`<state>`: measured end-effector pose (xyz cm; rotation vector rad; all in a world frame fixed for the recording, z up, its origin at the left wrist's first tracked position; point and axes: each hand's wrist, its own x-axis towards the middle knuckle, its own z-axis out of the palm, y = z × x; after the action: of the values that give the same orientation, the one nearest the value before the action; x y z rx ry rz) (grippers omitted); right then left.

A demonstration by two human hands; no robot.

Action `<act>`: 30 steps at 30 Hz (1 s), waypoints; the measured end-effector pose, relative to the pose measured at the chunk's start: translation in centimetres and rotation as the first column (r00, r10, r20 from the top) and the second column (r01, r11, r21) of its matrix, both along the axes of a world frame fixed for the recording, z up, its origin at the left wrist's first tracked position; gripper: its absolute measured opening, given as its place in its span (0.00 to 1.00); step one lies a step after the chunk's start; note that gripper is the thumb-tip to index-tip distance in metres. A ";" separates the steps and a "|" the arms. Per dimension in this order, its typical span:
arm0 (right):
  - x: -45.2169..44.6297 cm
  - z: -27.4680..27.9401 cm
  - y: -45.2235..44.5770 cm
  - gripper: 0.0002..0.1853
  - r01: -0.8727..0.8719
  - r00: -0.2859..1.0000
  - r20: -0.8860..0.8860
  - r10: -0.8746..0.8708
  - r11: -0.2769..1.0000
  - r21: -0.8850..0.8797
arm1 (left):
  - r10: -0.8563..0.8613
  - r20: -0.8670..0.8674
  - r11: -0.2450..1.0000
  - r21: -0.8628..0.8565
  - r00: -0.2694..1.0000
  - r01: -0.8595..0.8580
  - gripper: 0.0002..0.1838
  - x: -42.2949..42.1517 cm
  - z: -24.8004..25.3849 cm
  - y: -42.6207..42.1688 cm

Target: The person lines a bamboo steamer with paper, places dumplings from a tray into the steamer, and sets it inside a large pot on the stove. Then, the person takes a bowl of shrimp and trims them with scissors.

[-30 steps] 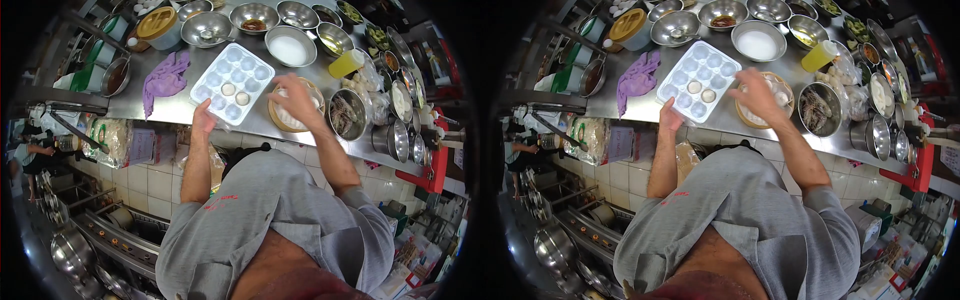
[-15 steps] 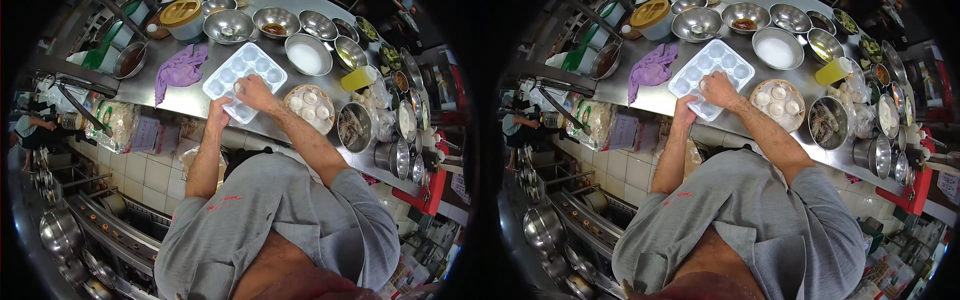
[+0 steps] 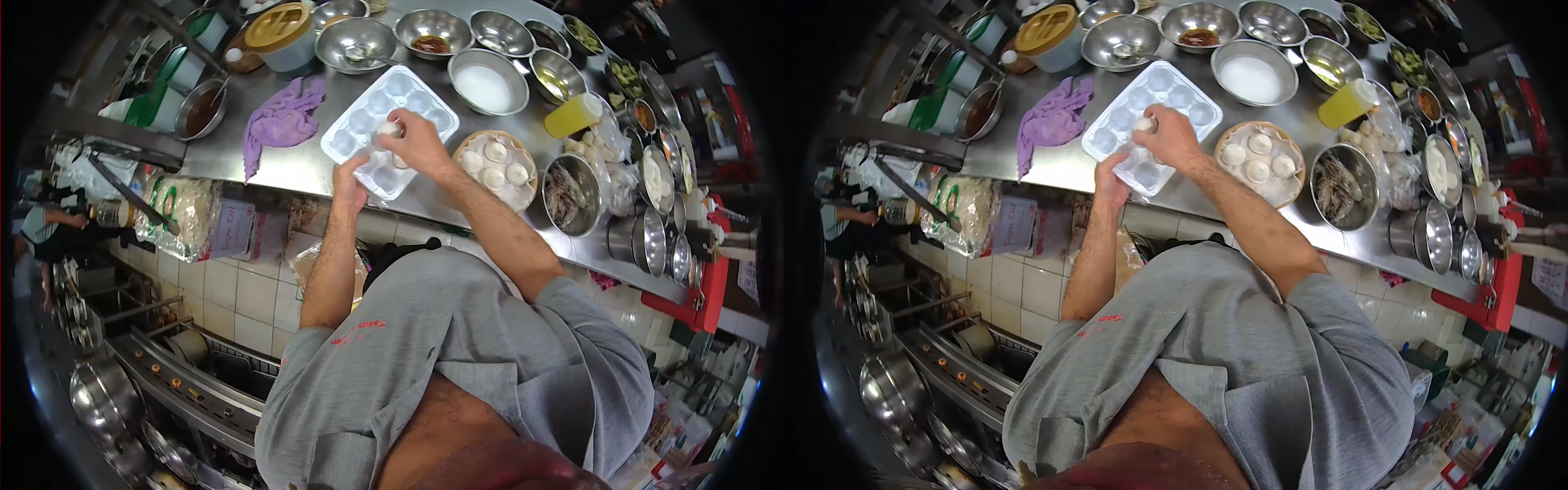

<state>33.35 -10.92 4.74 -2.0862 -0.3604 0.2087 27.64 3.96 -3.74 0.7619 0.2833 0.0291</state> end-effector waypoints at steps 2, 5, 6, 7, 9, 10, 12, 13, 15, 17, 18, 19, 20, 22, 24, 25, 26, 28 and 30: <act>-1.2 3.4 -3.4 0.23 0.054 0.996 0.066 -0.054 0.999 -0.003 | -0.021 -0.020 0.999 -0.032 1.000 0.020 0.25 -0.1 0.0 -0.1; -3.4 7.3 -10.2 0.22 0.072 0.990 0.122 -0.065 0.996 -0.054 | -0.035 -0.019 0.997 -0.074 0.999 0.034 0.26 -0.2 -0.8 0.1; -4.4 8.3 -12.2 0.23 0.094 0.992 0.104 -0.075 0.976 -0.198 | -0.032 -0.018 0.996 -0.083 0.999 0.030 0.26 -0.2 -0.9 0.1; -5.2 8.9 -13.9 0.23 0.112 0.992 0.089 -0.087 0.935 -0.337 | -0.029 -0.017 0.996 -0.090 0.999 0.027 0.27 -0.2 -0.9 0.1; -6.3 7.7 -16.3 0.22 0.099 0.994 0.009 -0.106 0.888 -0.450 | -0.045 0.014 0.996 -0.080 0.999 0.046 0.28 -0.3 -1.0 0.0; -6.8 6.7 -17.0 0.22 0.068 0.989 -0.071 -0.128 0.831 -0.553 | -0.054 0.026 0.990 -0.127 0.998 0.057 0.29 -0.3 -1.1 0.2; -7.7 4.5 -17.1 0.21 0.061 0.989 -0.080 -0.126 0.829 -0.556 | -0.065 0.037 0.982 -0.174 0.997 0.071 0.29 -0.2 -1.2 0.1; -8.1 4.0 -17.0 0.21 0.047 0.989 -0.090 -0.116 0.829 -0.557 | -0.064 0.041 0.991 -0.116 0.997 0.068 0.29 -0.2 -1.2 0.0; -8.5 3.6 -16.8 0.23 0.034 0.982 -0.138 -0.126 0.844 -0.535 | -0.057 0.045 0.997 -0.054 0.997 0.059 0.29 -0.3 -1.2 0.0; -8.5 3.4 -16.5 0.18 0.058 0.985 -0.113 -0.127 0.874 -0.482 | -0.036 0.021 0.998 -0.059 0.999 0.037 0.28 -0.1 -1.0 0.0; -8.3 3.4 -16.6 0.18 0.049 0.987 -0.112 -0.119 0.869 -0.492 | -0.026 0.022 0.998 -0.055 0.999 0.027 0.28 -0.2 -0.9 0.0; -8.1 3.4 -16.6 0.18 0.040 0.988 -0.110 -0.107 0.872 -0.489 | -0.047 0.018 0.997 -0.065 0.999 0.048 0.28 -0.2 -0.8 -0.1; -7.8 3.4 -16.5 0.18 0.008 0.989 -0.122 -0.082 0.859 -0.512 | -0.066 0.016 0.995 -0.076 0.998 0.067 0.28 -0.1 -0.7 -0.1; -7.3 3.4 -16.2 0.17 -0.042 0.992 -0.122 -0.033 0.824 -0.565 | -0.055 0.023 0.995 -0.082 0.998 0.056 0.28 -0.3 -0.1 -0.1; -6.4 3.2 -14.5 0.17 0.010 1.000 0.011 -0.005 0.877 -0.480 | -0.060 0.029 0.994 -0.087 0.998 0.062 0.29 -0.3 0.3 -0.1; -6.2 3.2 -13.2 0.17 0.058 0.991 0.133 -0.008 0.922 -0.382 | -0.049 0.032 0.995 -0.085 0.998 0.052 0.29 -0.3 0.1 0.2; -5.6 3.5 -11.5 0.17 0.010 0.992 0.126 0.029 0.955 -0.296 | -0.073 0.056 0.985 -0.153 0.996 0.080 0.30 -0.3 -0.1 0.3; -3.9 2.9 -7.9 0.21 -0.090 0.982 0.139 0.125 0.968 -0.234 | -0.092 0.086 0.970 -0.216 0.992 0.108 0.32 -0.4 -0.3 0.6; -1.9 -0.2 -4.5 0.23 -0.067 0.960 0.246 0.132 0.964 -0.256 | -0.134 0.125 0.982 -0.120 0.983 0.149 0.34 -0.7 -0.3 0.5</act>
<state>31.44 -15.37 4.51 -2.3489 -0.6282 0.0365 26.97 4.42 -4.04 0.6477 0.1180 -0.0784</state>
